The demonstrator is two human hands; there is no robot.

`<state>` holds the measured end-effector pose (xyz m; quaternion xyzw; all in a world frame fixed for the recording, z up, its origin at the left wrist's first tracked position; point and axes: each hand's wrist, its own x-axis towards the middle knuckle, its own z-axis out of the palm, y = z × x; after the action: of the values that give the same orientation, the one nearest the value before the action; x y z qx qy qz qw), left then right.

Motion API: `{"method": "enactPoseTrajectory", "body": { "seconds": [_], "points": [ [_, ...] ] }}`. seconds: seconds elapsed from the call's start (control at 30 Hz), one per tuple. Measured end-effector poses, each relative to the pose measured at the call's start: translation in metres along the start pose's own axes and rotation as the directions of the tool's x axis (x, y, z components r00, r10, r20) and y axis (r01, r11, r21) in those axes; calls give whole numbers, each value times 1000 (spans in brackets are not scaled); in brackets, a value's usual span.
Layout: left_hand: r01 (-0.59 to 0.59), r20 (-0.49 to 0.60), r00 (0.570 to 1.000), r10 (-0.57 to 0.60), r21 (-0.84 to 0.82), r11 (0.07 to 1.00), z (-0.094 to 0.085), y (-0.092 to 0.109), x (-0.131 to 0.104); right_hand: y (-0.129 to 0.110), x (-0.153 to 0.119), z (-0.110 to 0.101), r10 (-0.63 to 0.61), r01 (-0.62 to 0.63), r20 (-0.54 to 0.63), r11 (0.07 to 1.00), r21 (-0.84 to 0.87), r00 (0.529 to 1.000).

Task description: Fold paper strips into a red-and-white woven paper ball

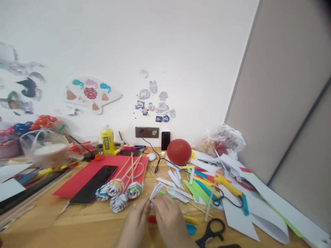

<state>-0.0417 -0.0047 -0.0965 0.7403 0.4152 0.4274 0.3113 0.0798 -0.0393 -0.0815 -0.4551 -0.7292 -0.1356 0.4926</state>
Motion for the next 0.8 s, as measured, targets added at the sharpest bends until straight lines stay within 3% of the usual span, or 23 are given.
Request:
{"method": "enactPoseTrajectory", "body": {
  "seconds": [0.2,0.47,0.53,0.67,0.8],
  "points": [
    [-47,-6,999,47,11,999,-1,6,0,-4,2,4,145,-146,-45,989,-25,988],
    [30,-55,998,-35,-88,996,6,6,-4,-14,-3,8,-120,93,-111,970,-223,986],
    [51,-54,997,-57,-102,994,4,9,-3,-11,-3,8,-129,106,-102,973,-205,986],
    [130,-9,991,-134,-211,969,-4,16,1,-2,3,-1,87,-82,79,995,-60,993],
    [154,-7,987,-162,-265,952,-8,13,3,5,10,-12,247,-245,257,969,-40,934]
  ]
}}
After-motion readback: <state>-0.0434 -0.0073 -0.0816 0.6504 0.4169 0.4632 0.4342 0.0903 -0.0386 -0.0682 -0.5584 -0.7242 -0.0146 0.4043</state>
